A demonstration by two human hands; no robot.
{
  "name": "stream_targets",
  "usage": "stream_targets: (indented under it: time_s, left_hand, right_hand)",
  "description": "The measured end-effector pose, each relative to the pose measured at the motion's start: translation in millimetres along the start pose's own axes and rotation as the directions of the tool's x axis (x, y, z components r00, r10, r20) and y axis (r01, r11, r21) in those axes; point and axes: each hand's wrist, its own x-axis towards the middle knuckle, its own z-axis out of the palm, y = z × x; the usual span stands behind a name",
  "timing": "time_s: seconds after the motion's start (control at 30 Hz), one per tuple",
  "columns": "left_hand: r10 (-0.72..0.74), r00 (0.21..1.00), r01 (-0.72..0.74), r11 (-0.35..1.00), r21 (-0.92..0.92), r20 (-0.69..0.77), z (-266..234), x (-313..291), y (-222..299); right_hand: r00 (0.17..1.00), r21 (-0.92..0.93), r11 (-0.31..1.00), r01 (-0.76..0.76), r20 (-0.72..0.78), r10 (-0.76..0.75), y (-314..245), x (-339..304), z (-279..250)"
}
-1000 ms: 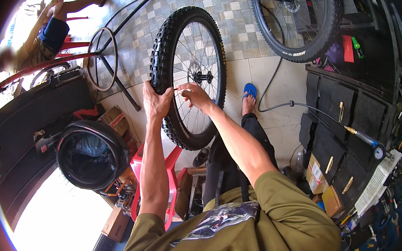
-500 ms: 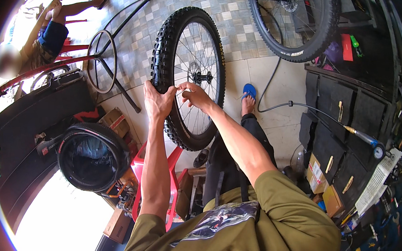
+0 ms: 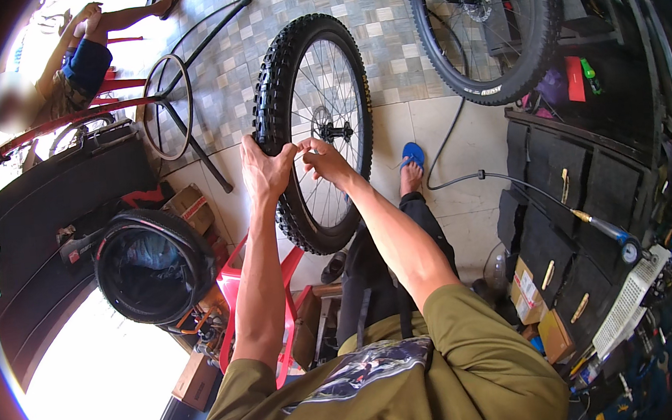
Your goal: The person inflates a bicycle tire using a floor pump, checks the tire pressure with a gauge, and then wipes the tire and rim with a cloth. The person handles the tire and pump throughout the process.
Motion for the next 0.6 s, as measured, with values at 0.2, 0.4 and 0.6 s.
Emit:
stream_targets:
  time_s: [0.2,0.4,0.6]
  left_hand:
    - [-0.052,0.998,0.052,0.999,0.016,0.041,-2.3,-1.7,8.8]
    - [-0.037,0.999,0.036,0.999,0.021,0.039,-0.4,-2.5,12.2]
    - [-0.036,0.999,0.036,0.999,0.016,0.018,2.7,-5.7,12.8]
  right_hand:
    - [1.0,-0.006,1.0,0.011,0.01,-0.011,-0.5,-2.4,-2.3]
    - [1.0,0.035,0.999,0.023,0.001,-0.023,4.1,2.9,-7.2]
    - [0.999,0.069,0.998,-0.002,-0.034,0.005,3.4,2.0,-5.3]
